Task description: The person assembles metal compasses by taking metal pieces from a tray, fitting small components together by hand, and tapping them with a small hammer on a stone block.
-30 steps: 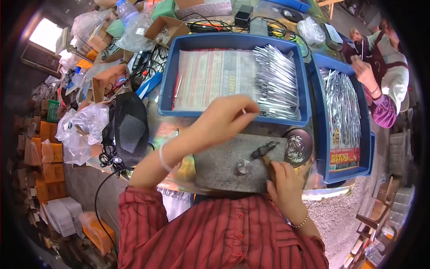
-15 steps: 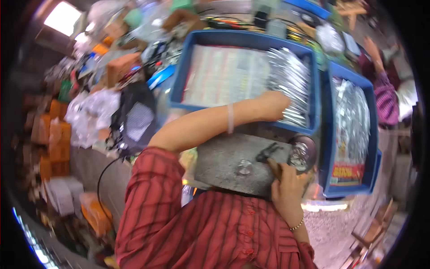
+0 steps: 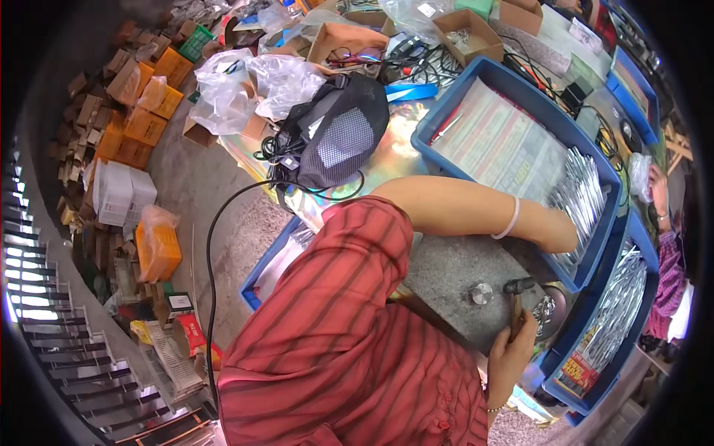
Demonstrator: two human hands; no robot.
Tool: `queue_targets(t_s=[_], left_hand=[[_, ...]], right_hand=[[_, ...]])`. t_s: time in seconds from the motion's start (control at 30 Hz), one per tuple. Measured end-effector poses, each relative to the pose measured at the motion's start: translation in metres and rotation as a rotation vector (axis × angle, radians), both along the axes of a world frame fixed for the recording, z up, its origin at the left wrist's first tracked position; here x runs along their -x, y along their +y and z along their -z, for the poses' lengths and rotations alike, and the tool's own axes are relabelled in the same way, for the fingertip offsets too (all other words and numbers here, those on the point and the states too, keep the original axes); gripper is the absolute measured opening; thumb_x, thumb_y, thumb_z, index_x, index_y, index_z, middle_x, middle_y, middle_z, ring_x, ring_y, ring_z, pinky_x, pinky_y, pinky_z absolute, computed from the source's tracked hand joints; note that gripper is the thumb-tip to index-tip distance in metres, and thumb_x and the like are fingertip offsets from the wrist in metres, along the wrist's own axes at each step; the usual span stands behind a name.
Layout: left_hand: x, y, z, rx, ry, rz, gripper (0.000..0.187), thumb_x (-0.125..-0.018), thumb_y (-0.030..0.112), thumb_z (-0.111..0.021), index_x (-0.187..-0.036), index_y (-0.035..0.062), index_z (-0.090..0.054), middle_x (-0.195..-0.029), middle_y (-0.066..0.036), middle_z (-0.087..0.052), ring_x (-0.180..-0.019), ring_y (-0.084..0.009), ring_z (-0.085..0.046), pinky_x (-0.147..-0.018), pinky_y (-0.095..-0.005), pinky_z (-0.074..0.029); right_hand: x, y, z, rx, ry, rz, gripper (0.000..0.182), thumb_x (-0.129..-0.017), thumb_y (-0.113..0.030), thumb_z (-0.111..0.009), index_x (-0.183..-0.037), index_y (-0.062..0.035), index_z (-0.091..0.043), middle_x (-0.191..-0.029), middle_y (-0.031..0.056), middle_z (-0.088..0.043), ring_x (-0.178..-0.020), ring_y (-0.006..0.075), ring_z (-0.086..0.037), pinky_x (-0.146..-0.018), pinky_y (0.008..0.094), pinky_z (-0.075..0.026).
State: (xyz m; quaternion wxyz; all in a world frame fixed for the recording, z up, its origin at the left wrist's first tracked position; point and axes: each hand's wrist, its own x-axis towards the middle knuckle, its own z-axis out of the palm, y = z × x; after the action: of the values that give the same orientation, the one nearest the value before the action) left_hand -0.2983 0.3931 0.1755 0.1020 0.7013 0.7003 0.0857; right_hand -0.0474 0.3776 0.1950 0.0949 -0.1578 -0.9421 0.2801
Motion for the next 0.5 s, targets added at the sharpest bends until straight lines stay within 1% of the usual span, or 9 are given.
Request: queue_targets(t_s=[0.1,0.17,0.27,0.3,0.37,0.4,0.47,0.5], left_hand=[[0.001,0.005,0.006,-0.089,0.06,0.105,0.016,-0.072,0.009,-0.057,-0.08,0.0016,-0.069,-0.083,-0.018,-0.067,-0.078,-0.0365,-0.065,-0.064,-0.0448,-0.053],[0.002,0.006,0.008,-0.105,0.051,0.109,0.015,-0.071,0.009,-0.058,-0.079,0.0015,-0.069,-0.082,-0.019,-0.067,-0.078,-0.0363,-0.065,-0.064,-0.0449,-0.052],[0.002,-0.003,-0.004,-0.137,0.031,0.064,0.015,-0.071,0.009,-0.058,-0.079,0.0006,-0.068,-0.082,-0.018,-0.066,-0.079,-0.036,-0.065,-0.064,-0.0451,-0.052],[0.003,-0.01,-0.013,-0.147,0.026,0.043,0.015,-0.07,0.009,-0.059,-0.079,0.0002,-0.068,-0.082,-0.018,-0.066,-0.08,-0.0359,-0.065,-0.065,-0.0452,-0.052],[0.005,-0.021,-0.029,-0.269,0.011,-0.056,0.015,-0.071,0.008,-0.058,-0.08,0.0001,-0.067,-0.084,-0.017,-0.065,-0.081,-0.0356,-0.064,-0.066,-0.0441,-0.052],[0.004,-0.028,-0.037,-0.327,-0.001,-0.103,0.015,-0.071,0.007,-0.058,-0.081,0.0001,-0.066,-0.085,-0.016,-0.064,-0.082,-0.0355,-0.064,-0.067,-0.0436,-0.052],[-0.002,-0.055,-0.06,-0.521,-0.136,-0.172,0.017,-0.071,0.005,-0.057,-0.086,0.0005,-0.064,-0.087,-0.014,-0.062,-0.083,-0.0337,-0.062,-0.07,-0.0412,-0.051],[-0.008,-0.07,-0.069,-0.606,-0.164,-0.163,0.017,-0.072,0.004,-0.057,-0.087,0.0004,-0.063,-0.085,-0.014,-0.061,-0.082,-0.0328,-0.062,-0.069,-0.0404,-0.05]], right_hand=[[0.0,-0.003,0.0,-0.008,0.017,0.01,0.041,-0.076,0.004,-0.049,-0.117,0.005,-0.046,-0.103,0.0229,-0.052,-0.095,0.0404,-0.051,-0.082,0.0435,-0.04],[0.0,-0.003,0.0,0.01,0.022,0.017,0.04,-0.077,0.004,-0.048,-0.117,0.005,-0.046,-0.104,0.023,-0.052,-0.096,0.0397,-0.052,-0.083,0.0432,-0.04],[-0.008,0.003,0.01,0.133,0.044,0.06,0.034,-0.08,0.005,-0.048,-0.114,0.0033,-0.046,-0.1,0.018,-0.053,-0.09,0.0312,-0.054,-0.08,0.0372,-0.042],[-0.012,0.005,0.018,0.259,0.135,0.091,0.031,-0.082,0.004,-0.048,-0.113,0.0026,-0.046,-0.096,0.0154,-0.053,-0.084,0.0267,-0.054,-0.075,0.0338,-0.042],[-0.02,0.002,0.03,0.515,0.317,0.161,0.026,-0.085,0.003,-0.047,-0.111,0.0011,-0.046,-0.089,0.0101,-0.051,-0.071,0.0176,-0.053,-0.065,0.0271,-0.043],[-0.022,-0.001,0.024,0.634,0.342,0.221,0.023,-0.086,0.002,-0.047,-0.109,0.0002,-0.045,-0.086,0.0081,-0.05,-0.066,0.0142,-0.05,-0.06,0.0245,-0.041],[-0.014,-0.017,-0.003,0.866,0.396,0.357,0.016,-0.088,0.001,-0.046,-0.104,-0.0017,-0.045,-0.079,0.0041,-0.046,-0.055,0.0075,-0.044,-0.05,0.0192,-0.036],[-0.014,-0.01,0.005,0.865,0.468,0.275,0.011,-0.088,0.001,-0.045,-0.098,-0.0032,-0.044,-0.073,0.0033,-0.045,-0.047,0.0054,-0.039,-0.04,0.0195,-0.029]])
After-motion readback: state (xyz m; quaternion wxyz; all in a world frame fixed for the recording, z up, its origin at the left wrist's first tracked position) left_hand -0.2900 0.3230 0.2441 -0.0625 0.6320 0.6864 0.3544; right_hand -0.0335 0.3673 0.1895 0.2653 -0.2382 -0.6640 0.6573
